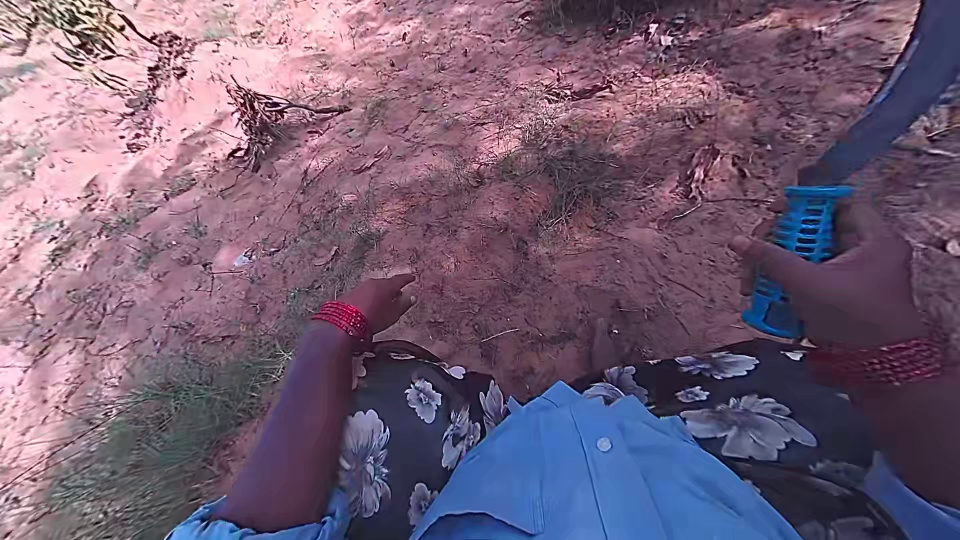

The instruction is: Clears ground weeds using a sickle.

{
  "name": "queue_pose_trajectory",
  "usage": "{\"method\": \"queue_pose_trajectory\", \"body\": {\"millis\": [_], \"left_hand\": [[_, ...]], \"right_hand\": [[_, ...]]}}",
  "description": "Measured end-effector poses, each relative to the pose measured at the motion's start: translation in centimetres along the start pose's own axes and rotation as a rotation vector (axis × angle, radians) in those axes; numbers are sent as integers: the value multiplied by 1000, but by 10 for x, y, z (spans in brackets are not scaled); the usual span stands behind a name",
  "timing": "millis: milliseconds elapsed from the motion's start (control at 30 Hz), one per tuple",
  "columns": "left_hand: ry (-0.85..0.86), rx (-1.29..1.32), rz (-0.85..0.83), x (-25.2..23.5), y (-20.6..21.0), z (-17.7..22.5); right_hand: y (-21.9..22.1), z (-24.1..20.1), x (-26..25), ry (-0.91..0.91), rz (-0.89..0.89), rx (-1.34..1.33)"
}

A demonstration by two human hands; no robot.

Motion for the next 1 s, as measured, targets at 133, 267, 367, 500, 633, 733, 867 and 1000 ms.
{"method": "queue_pose_trajectory", "body": {"millis": [133,267,367,500,633,733,867,1000], "left_hand": [[4,27,-56,-4,9,0],[-15,45,-73,-12,7,12],[-42,12,-92,-17,6,25],[-44,-37,-149,-33,15,37],[-4,-32,-168,-49,12,55],[89,-22,-129,-67,18,65],[182,-185,-236,-100,56,86],[331,-213,-309,-126,126,155]], "right_hand": [[0,6,2,-41,-52,43],[0,11,4,-58,-106,-36],[-3,19,7,15,-139,-80],[-9,32,4,111,-179,-91],[-13,40,4,213,-230,-167],[-19,44,3,215,-239,-156],[-29,50,-4,205,-196,-120],[-33,52,-11,201,-168,-116]]}}
Point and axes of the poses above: each hand's wrist, its own x-axis away from the middle knuckle, its own y-axis out of the palm, z = x × y, the point moved 10 cm from there along -x, towards the middle knuckle, and after that the axes turned 11 degrees about y, right-handed, at the moved point
